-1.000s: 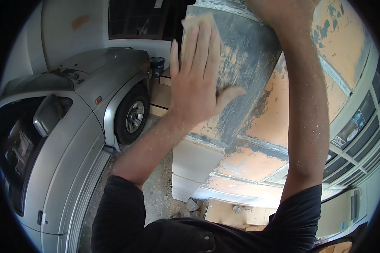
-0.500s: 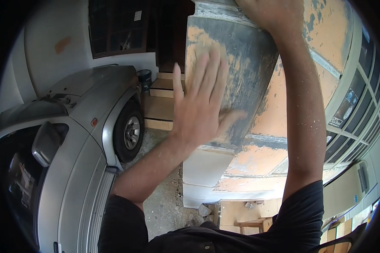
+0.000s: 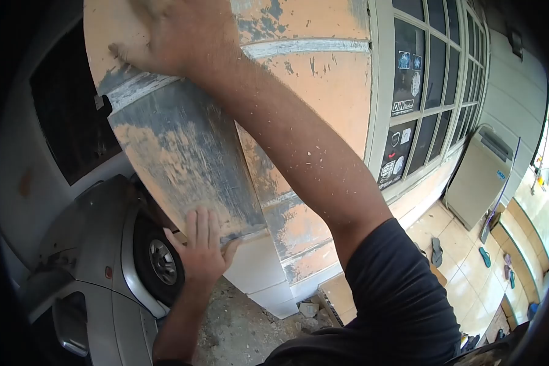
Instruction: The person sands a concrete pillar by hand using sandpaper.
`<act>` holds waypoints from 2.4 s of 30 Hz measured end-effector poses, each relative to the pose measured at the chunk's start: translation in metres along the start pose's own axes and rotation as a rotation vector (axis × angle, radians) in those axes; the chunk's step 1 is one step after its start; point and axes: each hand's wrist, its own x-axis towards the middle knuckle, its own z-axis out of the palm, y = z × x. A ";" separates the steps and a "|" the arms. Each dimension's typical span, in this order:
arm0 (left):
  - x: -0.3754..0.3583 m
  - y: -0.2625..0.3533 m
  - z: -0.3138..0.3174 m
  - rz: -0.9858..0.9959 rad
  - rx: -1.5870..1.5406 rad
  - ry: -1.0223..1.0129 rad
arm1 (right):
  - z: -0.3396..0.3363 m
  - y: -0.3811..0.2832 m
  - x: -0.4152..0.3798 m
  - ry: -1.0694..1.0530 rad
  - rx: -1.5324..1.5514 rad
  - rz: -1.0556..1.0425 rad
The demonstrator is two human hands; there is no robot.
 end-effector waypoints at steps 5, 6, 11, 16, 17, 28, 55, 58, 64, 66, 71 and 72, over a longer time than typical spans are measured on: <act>0.105 -0.038 -0.044 -0.323 -0.120 0.165 | 0.020 0.016 -0.003 0.344 0.533 -0.266; 0.126 -0.047 -0.054 -0.335 -0.110 0.162 | 0.018 0.018 -0.003 0.332 0.497 -0.258; 0.136 -0.045 -0.049 -0.371 -0.050 0.185 | 0.025 0.018 -0.002 0.367 0.418 -0.260; -0.003 0.018 0.010 -0.044 -0.085 -0.002 | 0.025 0.020 -0.006 0.399 0.422 -0.313; -0.004 0.017 0.008 -0.055 -0.066 -0.009 | 0.025 0.019 -0.005 0.408 0.443 -0.314; 0.142 -0.058 -0.037 -0.396 -0.115 0.350 | 0.035 0.018 -0.002 0.495 0.291 -0.351; 0.026 -0.010 0.001 -0.299 -0.216 0.216 | 0.028 0.010 -0.007 0.430 0.303 -0.283; 0.051 -0.025 -0.015 -0.333 -0.222 0.233 | 0.023 0.009 -0.009 0.396 0.310 -0.267; 0.149 -0.085 -0.051 -0.409 -0.092 0.356 | 0.022 0.008 -0.008 0.395 0.287 -0.266; 0.142 -0.078 -0.049 -0.433 -0.024 0.328 | 0.022 0.008 -0.007 0.395 0.297 -0.270; 0.047 0.013 -0.011 -0.361 -0.249 0.062 | 0.025 0.010 -0.008 0.422 0.309 -0.281; 0.039 0.019 -0.010 -0.353 -0.229 0.039 | 0.025 0.010 -0.008 0.417 0.287 -0.282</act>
